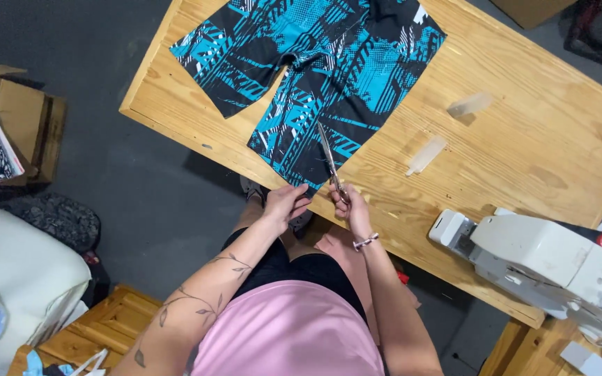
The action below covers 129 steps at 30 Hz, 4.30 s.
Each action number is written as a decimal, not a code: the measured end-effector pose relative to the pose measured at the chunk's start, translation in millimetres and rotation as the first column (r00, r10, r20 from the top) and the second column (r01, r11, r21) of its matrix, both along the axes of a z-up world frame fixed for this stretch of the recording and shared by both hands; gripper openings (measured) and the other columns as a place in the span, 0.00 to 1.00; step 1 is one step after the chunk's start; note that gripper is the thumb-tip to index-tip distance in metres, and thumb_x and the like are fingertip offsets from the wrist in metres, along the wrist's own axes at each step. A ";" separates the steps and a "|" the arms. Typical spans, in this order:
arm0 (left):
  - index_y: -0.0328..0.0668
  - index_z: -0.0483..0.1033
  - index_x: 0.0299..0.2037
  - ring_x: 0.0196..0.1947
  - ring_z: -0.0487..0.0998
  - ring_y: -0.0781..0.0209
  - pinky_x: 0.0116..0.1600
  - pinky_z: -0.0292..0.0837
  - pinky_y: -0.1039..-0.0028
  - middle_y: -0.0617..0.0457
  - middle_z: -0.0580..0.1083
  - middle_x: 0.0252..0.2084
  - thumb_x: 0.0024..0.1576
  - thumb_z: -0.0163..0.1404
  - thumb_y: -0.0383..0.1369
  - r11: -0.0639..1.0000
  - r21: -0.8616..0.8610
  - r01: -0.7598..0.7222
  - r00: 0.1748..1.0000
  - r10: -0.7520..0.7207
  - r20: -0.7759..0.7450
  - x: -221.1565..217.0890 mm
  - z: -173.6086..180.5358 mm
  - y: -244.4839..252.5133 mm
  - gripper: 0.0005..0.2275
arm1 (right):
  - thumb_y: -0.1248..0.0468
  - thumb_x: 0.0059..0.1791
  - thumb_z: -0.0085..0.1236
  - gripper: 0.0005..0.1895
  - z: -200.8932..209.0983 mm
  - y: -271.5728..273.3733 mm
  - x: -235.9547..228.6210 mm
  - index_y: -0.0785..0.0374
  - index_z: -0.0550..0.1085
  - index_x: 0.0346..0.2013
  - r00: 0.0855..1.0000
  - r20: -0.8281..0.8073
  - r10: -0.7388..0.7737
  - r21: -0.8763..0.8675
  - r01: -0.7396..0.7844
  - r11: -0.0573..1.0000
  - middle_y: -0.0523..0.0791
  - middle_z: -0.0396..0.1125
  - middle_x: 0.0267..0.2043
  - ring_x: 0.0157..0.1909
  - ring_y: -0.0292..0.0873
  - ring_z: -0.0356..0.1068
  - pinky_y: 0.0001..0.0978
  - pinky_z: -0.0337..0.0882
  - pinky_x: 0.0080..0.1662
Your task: The person pins a blue and black patterned fabric on a wooden table, then uses scissors to cut along the pinned edges. The person removes the pins and continues cutting the fabric into smaller pieces.
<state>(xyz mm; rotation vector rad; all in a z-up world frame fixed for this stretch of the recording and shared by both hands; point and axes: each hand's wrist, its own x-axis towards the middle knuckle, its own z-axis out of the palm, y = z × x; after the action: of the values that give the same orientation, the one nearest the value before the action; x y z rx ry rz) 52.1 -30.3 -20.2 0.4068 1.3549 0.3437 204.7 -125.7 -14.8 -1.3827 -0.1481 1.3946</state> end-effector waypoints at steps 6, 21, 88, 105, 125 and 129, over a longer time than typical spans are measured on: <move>0.26 0.65 0.58 0.42 0.82 0.40 0.51 0.80 0.53 0.46 0.69 0.44 0.50 0.65 0.27 0.986 -0.049 -0.156 0.984 0.160 0.079 -4.0 -7.1 -5.4 0.28 | 0.65 0.54 0.51 0.11 -10.0 -48.4 12.8 0.65 0.70 0.50 0.915 0.255 0.314 0.129 -0.354 0.926 0.44 0.67 0.32 0.24 0.34 0.64 0.22 0.63 0.29; 0.21 0.66 0.54 0.45 0.82 0.42 0.53 0.78 0.61 0.38 0.76 0.45 0.49 0.65 0.25 0.999 0.020 -0.034 0.993 0.031 0.117 -9.6 -3.6 -9.8 0.26 | 0.53 0.42 0.70 0.19 40.6 -59.7 47.6 0.58 0.70 0.18 0.544 0.106 0.832 -0.375 -0.753 0.541 0.44 0.71 0.16 0.15 0.35 0.68 0.20 0.66 0.20; 0.46 0.52 0.74 0.77 0.47 0.43 0.73 0.29 0.39 0.51 0.57 0.75 0.47 0.35 0.65 -0.612 0.558 -0.561 -0.139 -0.595 -0.792 47.1 9.6 191.8 0.46 | 0.37 0.36 0.67 0.19 51.9 -36.9 65.6 0.45 0.76 0.18 0.347 0.148 0.926 -0.635 -0.685 0.358 0.35 0.69 0.16 0.27 0.37 0.68 0.25 0.64 0.37; 0.38 0.64 0.67 0.73 0.56 0.42 0.70 0.40 0.39 0.45 0.64 0.69 0.55 0.32 0.49 -0.659 0.530 -0.533 -0.033 -0.610 -0.791 34.6 14.8 181.9 0.32 | 0.37 0.35 0.68 0.17 25.5 -34.4 63.3 0.43 0.79 0.21 0.300 0.156 0.941 -0.692 -0.647 0.321 0.37 0.73 0.22 0.34 0.43 0.74 0.30 0.69 0.40; 0.47 0.81 0.45 0.44 0.80 0.56 0.50 0.76 0.69 0.50 0.78 0.43 0.54 0.61 0.30 0.648 0.659 0.381 0.917 -0.175 -0.358 -67.4 39.8 64.8 0.10 | 0.57 0.36 0.71 0.16 56.7 -55.1 78.2 0.55 0.69 0.14 0.311 0.400 0.862 -0.582 -0.641 0.501 0.39 0.65 0.14 0.26 0.39 0.66 0.29 0.64 0.35; 0.42 0.80 0.46 0.41 0.78 0.56 0.47 0.78 0.76 0.48 0.72 0.44 0.53 0.61 0.27 0.462 0.777 0.428 0.876 -0.002 -0.482 -65.7 48.7 92.8 0.12 | 0.44 0.36 0.73 0.26 62.7 -71.6 91.1 0.60 0.71 0.14 0.351 0.570 0.743 -0.672 -0.321 0.668 0.46 0.66 0.15 0.25 0.47 0.70 0.33 0.65 0.34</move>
<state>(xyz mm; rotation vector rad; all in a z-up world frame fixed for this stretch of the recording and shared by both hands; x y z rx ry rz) -13.6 62.5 28.5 1.6149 1.4277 0.7655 295.7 -197.3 48.0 -2.5152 -1.0964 1.1934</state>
